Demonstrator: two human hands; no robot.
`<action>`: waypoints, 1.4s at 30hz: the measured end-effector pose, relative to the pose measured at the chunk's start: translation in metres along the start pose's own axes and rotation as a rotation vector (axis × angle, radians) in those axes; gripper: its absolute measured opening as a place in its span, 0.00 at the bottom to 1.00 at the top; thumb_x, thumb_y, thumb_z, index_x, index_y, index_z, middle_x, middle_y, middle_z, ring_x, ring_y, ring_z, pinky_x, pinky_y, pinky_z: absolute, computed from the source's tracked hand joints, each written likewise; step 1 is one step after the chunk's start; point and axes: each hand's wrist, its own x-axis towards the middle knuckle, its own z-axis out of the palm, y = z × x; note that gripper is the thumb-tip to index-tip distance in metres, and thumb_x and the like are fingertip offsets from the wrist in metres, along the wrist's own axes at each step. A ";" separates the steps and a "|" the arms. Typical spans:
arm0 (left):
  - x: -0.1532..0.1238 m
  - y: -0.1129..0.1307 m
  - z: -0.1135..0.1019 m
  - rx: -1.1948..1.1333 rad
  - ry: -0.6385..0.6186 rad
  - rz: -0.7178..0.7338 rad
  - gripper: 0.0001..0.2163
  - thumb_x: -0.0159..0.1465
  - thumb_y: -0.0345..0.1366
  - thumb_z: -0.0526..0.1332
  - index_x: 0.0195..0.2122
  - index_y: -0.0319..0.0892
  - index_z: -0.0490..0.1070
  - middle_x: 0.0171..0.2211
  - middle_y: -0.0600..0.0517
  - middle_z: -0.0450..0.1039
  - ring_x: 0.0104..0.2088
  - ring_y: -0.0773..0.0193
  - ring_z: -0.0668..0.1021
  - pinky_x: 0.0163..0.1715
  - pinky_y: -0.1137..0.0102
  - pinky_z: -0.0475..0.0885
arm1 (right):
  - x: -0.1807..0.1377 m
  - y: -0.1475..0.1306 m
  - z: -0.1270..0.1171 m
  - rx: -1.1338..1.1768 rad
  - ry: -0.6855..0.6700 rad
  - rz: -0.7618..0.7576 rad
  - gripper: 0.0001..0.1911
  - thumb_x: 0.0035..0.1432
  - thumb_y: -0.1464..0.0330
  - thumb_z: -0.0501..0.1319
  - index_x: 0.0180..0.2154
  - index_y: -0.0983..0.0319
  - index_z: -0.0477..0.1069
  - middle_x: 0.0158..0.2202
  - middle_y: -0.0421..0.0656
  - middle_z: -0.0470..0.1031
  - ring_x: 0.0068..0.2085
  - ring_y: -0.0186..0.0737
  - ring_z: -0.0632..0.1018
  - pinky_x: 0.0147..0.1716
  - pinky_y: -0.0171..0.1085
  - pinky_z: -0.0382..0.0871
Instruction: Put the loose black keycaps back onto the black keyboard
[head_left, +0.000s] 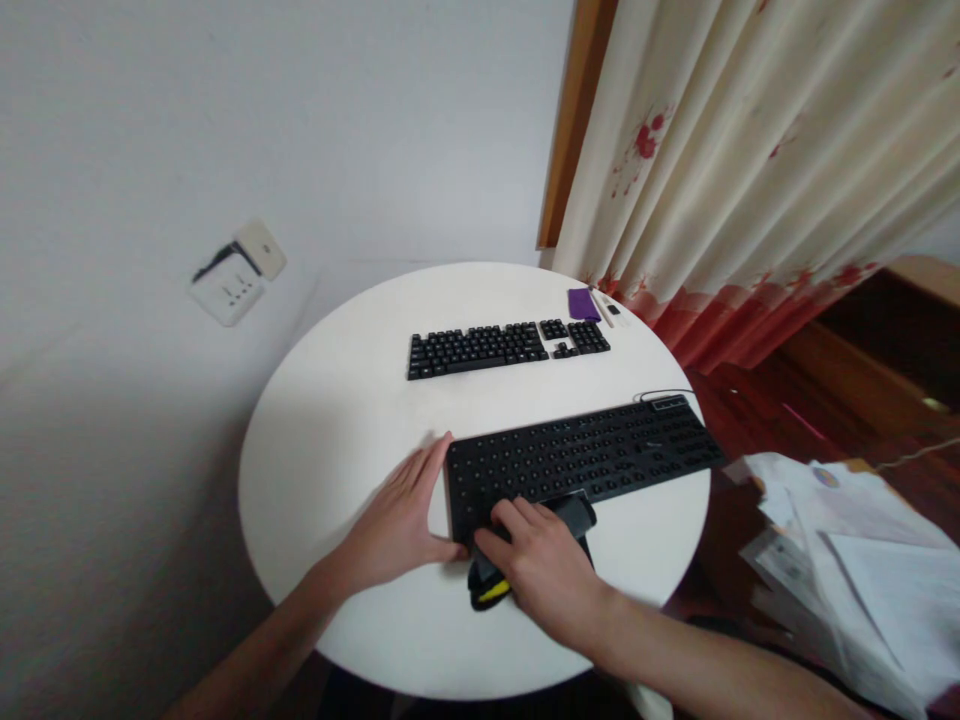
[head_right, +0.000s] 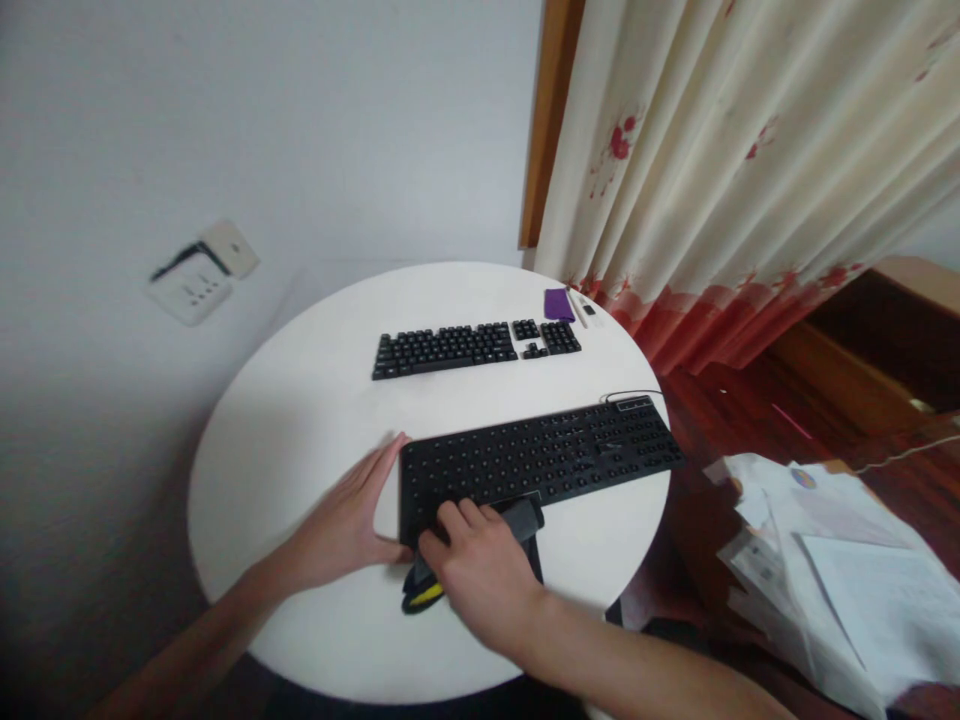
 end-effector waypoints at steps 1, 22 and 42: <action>0.000 0.000 0.000 0.005 0.001 -0.004 0.58 0.47 0.44 0.71 0.70 0.42 0.31 0.70 0.39 0.42 0.68 0.45 0.53 0.65 0.53 0.56 | -0.006 0.007 0.000 -0.005 0.005 0.025 0.07 0.63 0.72 0.58 0.43 0.60 0.71 0.40 0.45 0.68 0.41 0.44 0.69 0.37 0.40 0.65; -0.001 -0.004 0.001 0.025 -0.009 -0.009 0.58 0.47 0.50 0.71 0.70 0.43 0.32 0.70 0.39 0.42 0.67 0.42 0.55 0.63 0.51 0.58 | -0.183 0.200 -0.057 -0.391 0.184 0.844 0.20 0.53 0.74 0.56 0.49 0.61 0.72 0.46 0.51 0.72 0.34 0.46 0.77 0.30 0.41 0.69; -0.004 0.001 -0.004 -0.039 -0.006 0.051 0.54 0.47 0.34 0.69 0.69 0.41 0.32 0.68 0.39 0.47 0.68 0.48 0.54 0.66 0.54 0.53 | 0.053 0.006 -0.023 -0.031 -0.192 -0.221 0.10 0.57 0.77 0.57 0.39 0.62 0.71 0.42 0.46 0.69 0.41 0.45 0.70 0.38 0.41 0.67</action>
